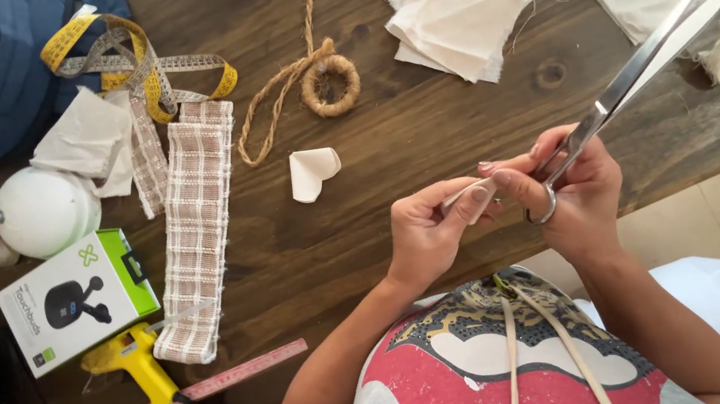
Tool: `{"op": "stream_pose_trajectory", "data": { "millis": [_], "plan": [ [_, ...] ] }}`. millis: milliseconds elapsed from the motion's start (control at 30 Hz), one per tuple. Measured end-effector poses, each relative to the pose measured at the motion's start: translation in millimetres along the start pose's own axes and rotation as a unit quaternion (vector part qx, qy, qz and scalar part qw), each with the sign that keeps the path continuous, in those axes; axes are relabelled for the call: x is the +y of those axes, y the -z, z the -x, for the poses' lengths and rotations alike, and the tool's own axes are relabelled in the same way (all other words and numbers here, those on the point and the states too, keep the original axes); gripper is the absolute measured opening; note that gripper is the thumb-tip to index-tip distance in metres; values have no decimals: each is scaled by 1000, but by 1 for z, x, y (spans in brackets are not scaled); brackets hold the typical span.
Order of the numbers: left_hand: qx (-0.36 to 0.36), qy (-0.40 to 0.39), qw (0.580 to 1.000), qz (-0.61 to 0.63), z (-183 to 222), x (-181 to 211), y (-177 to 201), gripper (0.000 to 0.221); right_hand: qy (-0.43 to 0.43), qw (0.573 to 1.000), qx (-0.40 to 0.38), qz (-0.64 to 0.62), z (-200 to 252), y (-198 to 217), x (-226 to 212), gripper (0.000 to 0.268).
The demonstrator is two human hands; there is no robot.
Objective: Folding and cutting fabric squares to create decorative flower shapes
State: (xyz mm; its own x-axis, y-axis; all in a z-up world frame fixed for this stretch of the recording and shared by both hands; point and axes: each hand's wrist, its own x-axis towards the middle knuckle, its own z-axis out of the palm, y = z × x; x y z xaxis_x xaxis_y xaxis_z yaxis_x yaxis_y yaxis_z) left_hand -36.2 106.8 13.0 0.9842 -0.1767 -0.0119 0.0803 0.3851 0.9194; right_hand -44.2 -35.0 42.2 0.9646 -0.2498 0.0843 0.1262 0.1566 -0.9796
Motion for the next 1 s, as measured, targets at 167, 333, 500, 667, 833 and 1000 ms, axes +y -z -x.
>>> {"op": "stream_pose_trajectory", "data": {
  "millis": [167, 333, 500, 667, 833, 1000],
  "plan": [
    [-23, -101, 987, -123, -3, 14, 18, 11, 33, 984, -81, 155, 11, 77, 23, 45],
    [-73, -130, 972, -180, -5, 19, 24, 10, 43, 922, -201, 327, 35, 95, 20, 76],
    [-118, 23, 992, 30, -5, 10, 24, 14, 148, 900, -208, 353, 34, 72, 9, 63],
    [-114, 73, 989, 57, -2, 3, 28, 19, 156, 890, -204, 376, 32, 70, 12, 60],
    [-109, 123, 985, 61, -3, 6, 29, 16, 159, 884, -202, 390, 30, 69, 13, 59],
    [-125, 104, 985, 60, -4, 9, 27, 17, 188, 866, -201, 417, 30, 73, 14, 57]
  ]
}}
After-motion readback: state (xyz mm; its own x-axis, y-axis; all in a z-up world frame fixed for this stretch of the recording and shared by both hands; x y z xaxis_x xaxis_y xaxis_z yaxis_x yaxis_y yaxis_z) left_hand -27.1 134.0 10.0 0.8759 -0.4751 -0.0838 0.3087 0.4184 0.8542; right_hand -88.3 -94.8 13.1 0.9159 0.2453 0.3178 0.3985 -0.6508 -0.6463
